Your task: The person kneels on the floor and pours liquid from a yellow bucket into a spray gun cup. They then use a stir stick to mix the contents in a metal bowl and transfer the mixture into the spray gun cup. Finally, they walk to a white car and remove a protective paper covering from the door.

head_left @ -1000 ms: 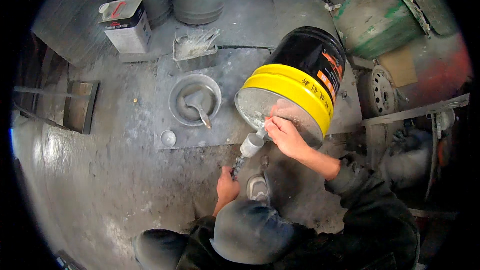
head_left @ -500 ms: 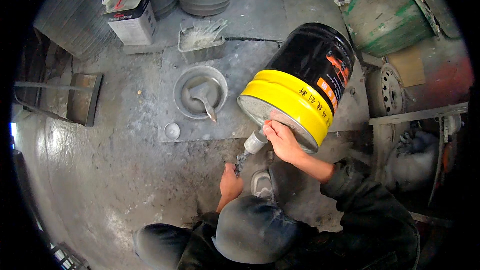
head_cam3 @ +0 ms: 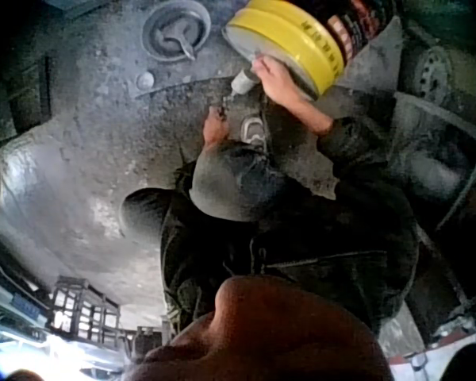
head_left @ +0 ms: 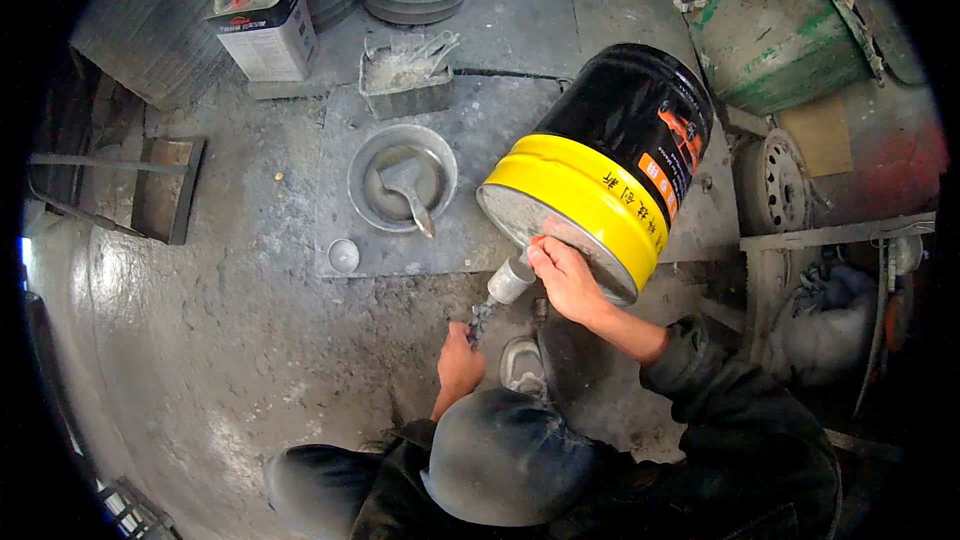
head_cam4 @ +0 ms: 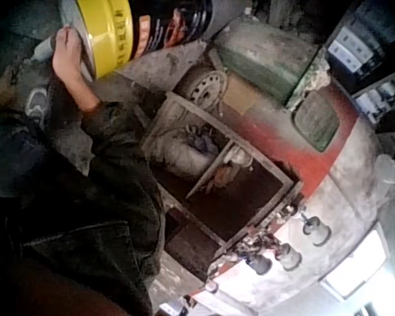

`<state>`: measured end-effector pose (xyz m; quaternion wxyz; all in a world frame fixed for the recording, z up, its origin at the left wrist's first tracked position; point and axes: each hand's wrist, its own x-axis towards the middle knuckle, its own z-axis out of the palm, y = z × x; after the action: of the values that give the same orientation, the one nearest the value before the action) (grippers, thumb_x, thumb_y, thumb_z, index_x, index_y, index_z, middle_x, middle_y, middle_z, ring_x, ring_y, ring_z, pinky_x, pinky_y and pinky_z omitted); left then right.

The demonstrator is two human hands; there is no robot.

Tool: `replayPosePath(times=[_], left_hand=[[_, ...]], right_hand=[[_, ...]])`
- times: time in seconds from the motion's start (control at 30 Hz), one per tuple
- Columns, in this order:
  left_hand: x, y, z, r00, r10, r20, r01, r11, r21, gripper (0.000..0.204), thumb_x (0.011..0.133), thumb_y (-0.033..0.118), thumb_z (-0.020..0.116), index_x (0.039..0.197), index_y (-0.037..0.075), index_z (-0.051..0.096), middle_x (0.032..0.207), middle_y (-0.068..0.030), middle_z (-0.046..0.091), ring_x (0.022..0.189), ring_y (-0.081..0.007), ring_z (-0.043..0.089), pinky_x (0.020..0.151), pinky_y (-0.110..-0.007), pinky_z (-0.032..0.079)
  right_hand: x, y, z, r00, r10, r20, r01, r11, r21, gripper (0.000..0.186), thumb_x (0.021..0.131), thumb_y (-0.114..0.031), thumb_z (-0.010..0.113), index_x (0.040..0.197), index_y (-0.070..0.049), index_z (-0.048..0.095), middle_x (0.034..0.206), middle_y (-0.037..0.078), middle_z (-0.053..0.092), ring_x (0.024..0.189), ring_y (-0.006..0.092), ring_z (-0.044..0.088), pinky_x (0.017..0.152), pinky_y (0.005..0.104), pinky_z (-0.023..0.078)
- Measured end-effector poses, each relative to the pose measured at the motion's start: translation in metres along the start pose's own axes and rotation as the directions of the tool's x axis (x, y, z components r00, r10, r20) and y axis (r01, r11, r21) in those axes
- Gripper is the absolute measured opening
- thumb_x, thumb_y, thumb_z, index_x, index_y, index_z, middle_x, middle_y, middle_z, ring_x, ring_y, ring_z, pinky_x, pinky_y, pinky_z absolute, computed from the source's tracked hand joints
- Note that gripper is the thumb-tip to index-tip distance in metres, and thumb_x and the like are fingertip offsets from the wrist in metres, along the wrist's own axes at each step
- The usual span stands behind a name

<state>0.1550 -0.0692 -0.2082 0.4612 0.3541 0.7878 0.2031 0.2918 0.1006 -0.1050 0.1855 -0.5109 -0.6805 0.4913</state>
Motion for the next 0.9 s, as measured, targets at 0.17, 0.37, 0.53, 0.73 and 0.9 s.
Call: replayPosePath(times=[0.17,0.37,0.53,0.73,0.9], left_hand=[[0.002,0.001,0.000,1.000,-0.008,0.003,0.008,1.000,-0.028,0.027,0.079,0.006,0.053,0.105,0.006,0.045,0.101,-0.0227,0.062,0.096,-0.0447,0.057,0.078,-0.052,0.044],[0.001,0.006,0.001,0.999,0.015,-0.044,-0.018,0.997,-0.072,0.024,0.080,0.007,0.054,0.103,0.007,0.046,0.096,-0.0223,0.062,0.094,-0.0445,0.058,0.077,-0.051,0.044],[0.004,0.000,0.004,0.994,0.076,-0.083,-0.084,0.991,-0.104,0.024,0.081,0.008,0.056,0.103,0.008,0.045,0.095,-0.0228,0.062,0.092,-0.0454,0.058,0.076,-0.051,0.044],[0.003,0.001,0.001,0.997,0.064,-0.038,-0.068,0.994,-0.090,0.024,0.081,0.007,0.055,0.103,0.007,0.045,0.095,-0.0231,0.062,0.092,-0.0460,0.057,0.075,-0.052,0.044],[0.001,-0.003,0.000,0.999,0.036,-0.009,-0.036,0.997,-0.068,0.026,0.081,0.007,0.055,0.105,0.006,0.044,0.097,-0.0234,0.061,0.094,-0.0458,0.057,0.076,-0.052,0.043]], right_hand=[[0.005,0.000,-0.002,0.999,0.034,-0.009,-0.033,0.998,0.060,0.033,0.098,-0.027,0.048,0.092,0.004,0.056,0.081,0.013,0.060,0.076,0.0236,0.058,0.073,0.0355,0.045],[0.009,-0.029,-0.042,0.992,0.089,0.085,-0.114,0.926,0.360,0.027,0.099,-0.023,0.047,0.084,-0.003,0.056,0.069,-0.004,0.047,0.059,0.0064,0.043,0.053,0.0229,0.036],[0.009,-0.043,-0.052,0.984,0.133,0.117,-0.171,0.879,0.444,0.025,0.100,-0.024,0.047,0.085,-0.005,0.055,0.069,-0.005,0.046,0.057,0.0035,0.040,0.051,0.0197,0.033],[0.005,-0.006,-0.013,0.996,0.078,0.038,-0.084,0.981,0.177,0.029,0.099,-0.023,0.048,0.087,0.002,0.055,0.079,0.004,0.055,0.074,0.0139,0.051,0.070,0.0290,0.042],[0.003,0.001,-0.004,0.992,0.112,0.060,-0.120,0.983,0.141,0.030,0.098,-0.025,0.048,0.088,0.003,0.054,0.084,0.010,0.058,0.079,0.0180,0.053,0.075,0.0343,0.044]])
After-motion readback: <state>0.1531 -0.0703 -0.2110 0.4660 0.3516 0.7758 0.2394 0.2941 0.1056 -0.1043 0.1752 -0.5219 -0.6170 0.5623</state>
